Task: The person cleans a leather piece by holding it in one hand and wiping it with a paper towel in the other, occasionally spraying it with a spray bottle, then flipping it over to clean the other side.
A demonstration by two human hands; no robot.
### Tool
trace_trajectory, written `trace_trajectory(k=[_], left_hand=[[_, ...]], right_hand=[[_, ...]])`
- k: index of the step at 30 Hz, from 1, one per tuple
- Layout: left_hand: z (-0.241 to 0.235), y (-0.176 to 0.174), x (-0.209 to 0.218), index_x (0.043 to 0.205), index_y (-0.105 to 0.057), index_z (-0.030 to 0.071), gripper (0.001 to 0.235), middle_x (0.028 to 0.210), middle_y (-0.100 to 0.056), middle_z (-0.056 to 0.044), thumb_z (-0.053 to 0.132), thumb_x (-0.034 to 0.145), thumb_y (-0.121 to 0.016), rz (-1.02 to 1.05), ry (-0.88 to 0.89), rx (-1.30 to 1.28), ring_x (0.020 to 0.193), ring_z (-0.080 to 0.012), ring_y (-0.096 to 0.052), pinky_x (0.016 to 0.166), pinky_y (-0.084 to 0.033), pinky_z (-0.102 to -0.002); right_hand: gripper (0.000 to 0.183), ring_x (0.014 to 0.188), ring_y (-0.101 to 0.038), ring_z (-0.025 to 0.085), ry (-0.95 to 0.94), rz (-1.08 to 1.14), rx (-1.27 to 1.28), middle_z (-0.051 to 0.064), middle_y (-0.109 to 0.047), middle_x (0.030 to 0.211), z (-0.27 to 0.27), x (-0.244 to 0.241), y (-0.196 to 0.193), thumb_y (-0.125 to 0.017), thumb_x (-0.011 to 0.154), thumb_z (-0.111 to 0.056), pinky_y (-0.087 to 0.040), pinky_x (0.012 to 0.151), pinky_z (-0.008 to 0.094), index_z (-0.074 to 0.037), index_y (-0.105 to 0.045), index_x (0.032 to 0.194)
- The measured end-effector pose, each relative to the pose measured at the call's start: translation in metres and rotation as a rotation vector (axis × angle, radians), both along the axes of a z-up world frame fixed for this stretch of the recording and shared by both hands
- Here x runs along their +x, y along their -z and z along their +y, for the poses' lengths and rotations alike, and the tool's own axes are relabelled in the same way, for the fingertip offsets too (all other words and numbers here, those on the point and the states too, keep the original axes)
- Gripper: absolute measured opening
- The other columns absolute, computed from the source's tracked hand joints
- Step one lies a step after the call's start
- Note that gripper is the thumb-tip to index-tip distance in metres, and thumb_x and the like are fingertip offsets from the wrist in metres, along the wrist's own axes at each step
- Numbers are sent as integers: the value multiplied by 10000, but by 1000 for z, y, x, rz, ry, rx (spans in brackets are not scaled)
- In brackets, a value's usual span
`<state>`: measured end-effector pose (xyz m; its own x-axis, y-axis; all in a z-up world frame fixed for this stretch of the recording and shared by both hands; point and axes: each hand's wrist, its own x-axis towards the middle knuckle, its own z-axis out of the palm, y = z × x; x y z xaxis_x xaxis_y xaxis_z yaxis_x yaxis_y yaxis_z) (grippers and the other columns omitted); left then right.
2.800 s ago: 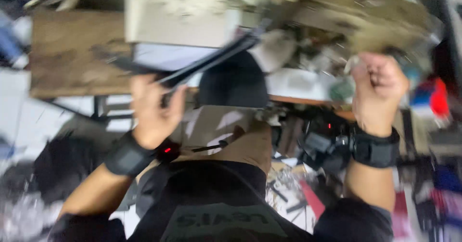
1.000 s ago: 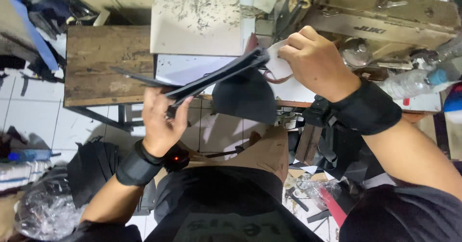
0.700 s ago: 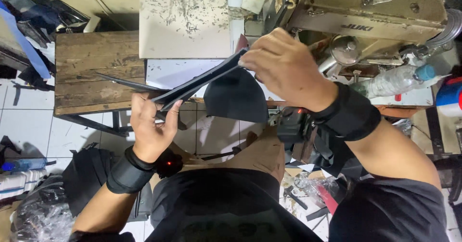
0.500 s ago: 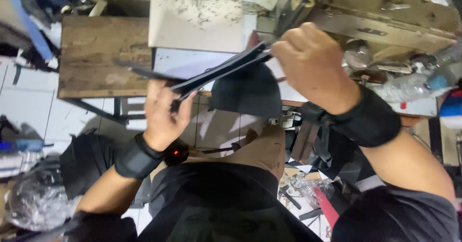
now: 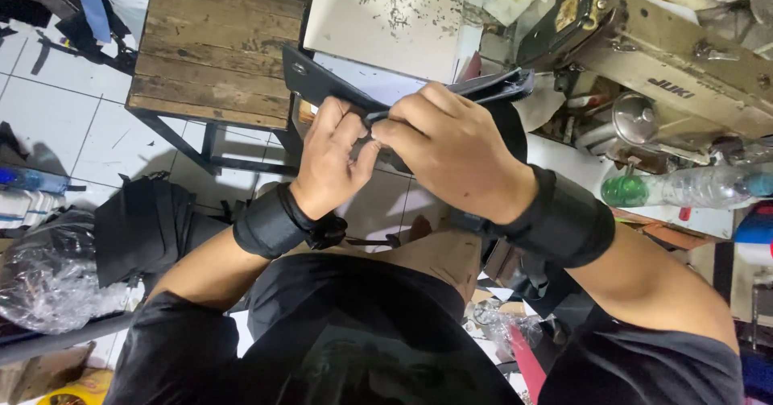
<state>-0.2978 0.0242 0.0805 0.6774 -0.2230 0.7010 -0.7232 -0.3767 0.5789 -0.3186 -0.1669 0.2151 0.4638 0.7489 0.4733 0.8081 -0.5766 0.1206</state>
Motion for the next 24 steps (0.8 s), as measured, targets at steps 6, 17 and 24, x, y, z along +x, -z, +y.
trace_trajectory(k=[6,17,24], left_hand=[[-1,-1,2,948,-574,-2,229,1070,-513,-181,0,839,-775,18,22,-28,986,-381,-575,834,-509,-451],[-3,1,0,925,-548,-10,249,1049,-500,-192,0,814,-770,-3,11,-14,957,-393,-565,818,-504,-453],[-2,-4,-1,933,-558,-11,243,1041,-492,-200,6,820,-773,10,34,0,948,-400,-558,808,-495,-457]], right_hand=[[53,876,-588,224,18,232,192,41,-589,973,-12,2,-4,-702,1009,-64,-504,756,341,-56,-708,1061],[50,822,-627,265,45,402,246,77,-620,866,3,6,-5,-710,950,-89,-502,716,382,-42,-692,948],[69,811,-624,256,77,389,205,73,-622,860,3,4,-4,-696,960,-99,-502,723,387,-48,-693,914]])
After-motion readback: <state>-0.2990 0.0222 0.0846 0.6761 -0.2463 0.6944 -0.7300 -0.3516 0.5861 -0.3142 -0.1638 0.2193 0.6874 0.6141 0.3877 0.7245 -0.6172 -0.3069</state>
